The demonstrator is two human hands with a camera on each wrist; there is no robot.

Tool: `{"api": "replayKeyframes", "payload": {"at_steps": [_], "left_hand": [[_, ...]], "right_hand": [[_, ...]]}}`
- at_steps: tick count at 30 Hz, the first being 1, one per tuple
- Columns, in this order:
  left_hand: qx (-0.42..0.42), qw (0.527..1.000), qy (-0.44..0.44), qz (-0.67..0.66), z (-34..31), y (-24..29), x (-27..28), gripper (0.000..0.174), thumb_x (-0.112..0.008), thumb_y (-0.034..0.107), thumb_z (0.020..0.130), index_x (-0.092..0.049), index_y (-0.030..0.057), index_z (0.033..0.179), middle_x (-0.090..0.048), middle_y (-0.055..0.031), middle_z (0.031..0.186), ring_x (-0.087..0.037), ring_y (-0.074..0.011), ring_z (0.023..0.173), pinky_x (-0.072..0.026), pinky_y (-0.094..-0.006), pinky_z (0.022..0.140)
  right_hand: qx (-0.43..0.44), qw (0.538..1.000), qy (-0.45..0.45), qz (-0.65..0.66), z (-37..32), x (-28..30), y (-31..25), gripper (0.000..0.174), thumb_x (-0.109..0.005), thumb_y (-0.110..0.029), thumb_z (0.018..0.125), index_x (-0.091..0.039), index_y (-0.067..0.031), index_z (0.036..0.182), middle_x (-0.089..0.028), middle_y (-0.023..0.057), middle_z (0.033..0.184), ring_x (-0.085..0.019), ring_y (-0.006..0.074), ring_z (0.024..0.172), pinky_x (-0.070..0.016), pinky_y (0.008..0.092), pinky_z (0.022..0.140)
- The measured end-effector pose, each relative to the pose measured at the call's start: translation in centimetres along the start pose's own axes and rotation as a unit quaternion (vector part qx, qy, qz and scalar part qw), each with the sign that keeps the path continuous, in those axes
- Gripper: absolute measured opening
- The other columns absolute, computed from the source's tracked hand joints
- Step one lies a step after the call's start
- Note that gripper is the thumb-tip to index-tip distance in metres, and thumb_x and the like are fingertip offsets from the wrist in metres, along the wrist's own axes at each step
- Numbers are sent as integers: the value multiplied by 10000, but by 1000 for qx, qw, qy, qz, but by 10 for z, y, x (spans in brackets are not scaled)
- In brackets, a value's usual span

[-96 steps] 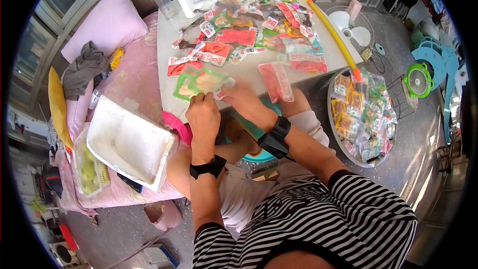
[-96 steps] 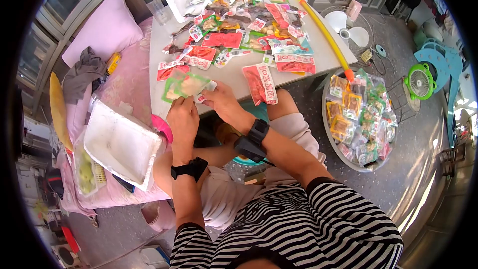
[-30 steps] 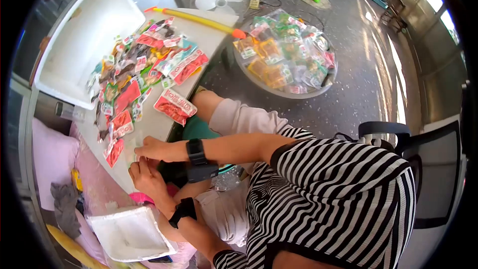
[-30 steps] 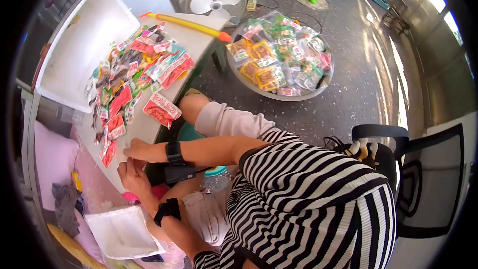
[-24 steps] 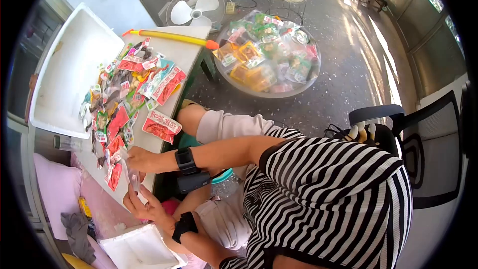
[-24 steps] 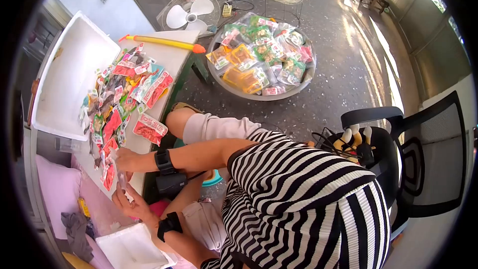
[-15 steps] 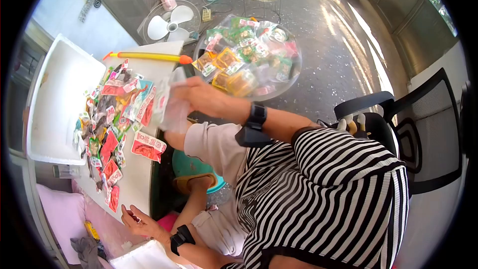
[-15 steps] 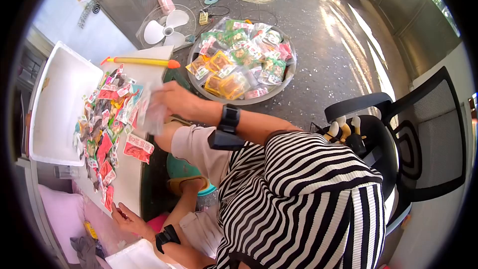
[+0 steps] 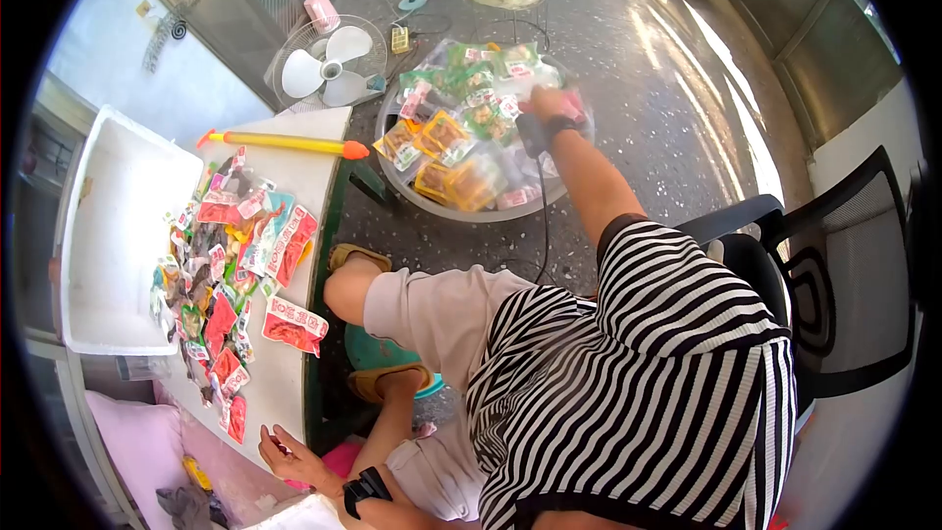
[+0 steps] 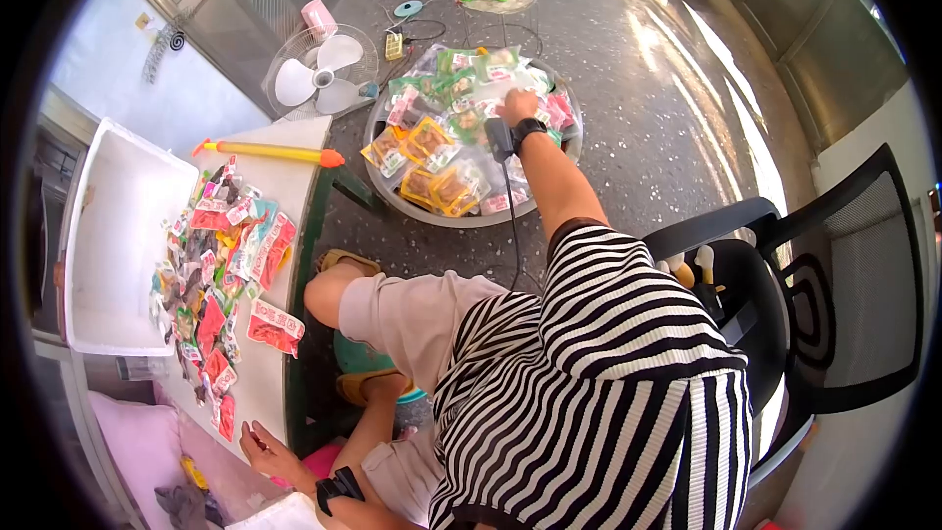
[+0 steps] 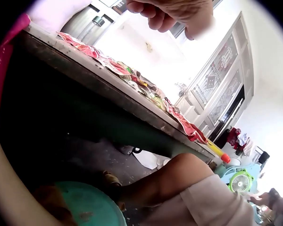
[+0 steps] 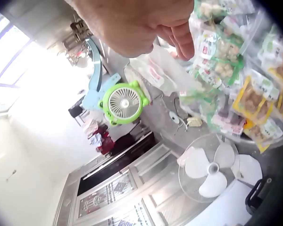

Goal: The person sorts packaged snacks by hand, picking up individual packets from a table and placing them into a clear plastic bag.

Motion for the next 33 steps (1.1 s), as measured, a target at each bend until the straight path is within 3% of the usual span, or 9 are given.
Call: {"api": "replayKeyframes", "payload": {"at_steps": [1, 2, 4, 5, 14, 22, 28, 32, 33], "left_hand": [[-7, 1000, -1, 3, 0, -3, -3, 266, -571, 158, 915, -616, -75, 1036, -592, -211, 907, -545, -297, 720, -434, -386, 623], [-14, 1000, -3, 7, 0, -6, -5, 265, -569, 157, 915, -617, -76, 1034, -589, -211, 899, -546, -297, 718, -434, -389, 620], [4, 1000, -14, -4, 0, -13, -9, 264, -569, 156, 914, -619, -76, 1031, -579, -206, 875, -545, -296, 715, -434, -390, 611], [14, 1000, -19, -11, 0, -16, -12, 264, -569, 156, 914, -619, -75, 1029, -573, -204, 863, -544, -296, 714, -434, -391, 607], [-6, 999, -10, 32, 4, -12, -13, 214, -598, 144, 892, -634, -44, 988, -553, -123, 738, -509, -203, 613, -377, -326, 497], [36, 995, 75, 53, 6, -28, 11, 124, -671, 62, 757, -663, 7, 868, -561, -122, 663, -558, -274, 584, -440, -387, 534], [95, 989, 104, 38, 1, -49, 32, 118, -667, 62, 746, -662, 7, 849, -588, -133, 711, -581, -301, 671, -456, -394, 604], [147, 963, 191, 116, -6, -78, 119, 144, -641, 47, 772, -683, 15, 907, -625, -137, 768, -591, -231, 614, -469, -314, 584], [159, 956, 194, 151, -15, -96, 142, 107, -623, 84, 778, -676, 32, 855, -602, -161, 750, -589, -333, 662, -465, -408, 610]], "right_hand": [[39, 998, 13, -43, -12, -46, 19, 234, -735, -288, 646, -679, -65, 692, -674, 144, 766, -657, 311, 736, -508, 408, 651], [-59, 977, -93, 181, -30, -80, 36, 214, -694, -242, 690, -655, -38, 741, -670, 162, 761, -663, 309, 729, -525, 413, 639], [-376, 680, -100, 621, -88, -141, 68, 180, -611, -151, 777, -609, 18, 838, -661, 196, 751, -676, 306, 716, -559, 422, 613], [-434, 626, -104, 639, -106, -147, 61, 185, -603, -155, 787, -606, 16, 858, -661, 190, 761, -673, 295, 711, -558, 409, 609], [-176, 655, -282, 679, -99, -41, -144, 251, -533, -191, 881, -577, 0, 1039, -662, 137, 843, -643, 193, 660, -544, 293, 572], [59, 647, -412, 639, -179, 78, -326, 302, -528, -255, 938, -580, -5, 1100, -663, 85, 850, -609, 106, 663, -506, 222, 608], [158, 612, -498, 593, -257, 118, -383, 263, -518, -210, 950, -582, -8, 1107, -659, 73, 838, -596, 97, 649, -489, 212, 592], [179, 609, -506, 584, -262, 119, -390, 272, -519, -214, 949, -582, -3, 1109, -658, 70, 841, -591, 88, 643, -489, 206, 585], [176, 613, -505, 582, -260, 118, -390, 271, -519, -213, 949, -582, -4, 1110, -659, 70, 842, -591, 87, 642, -488, 205, 583]]}}
Point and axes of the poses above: each hand's wrist, its own z-axis towards the middle knuckle, its own x-axis out of the back of the hand, y = z × x, the point moved 9 cm from there along z, towards the middle knuckle
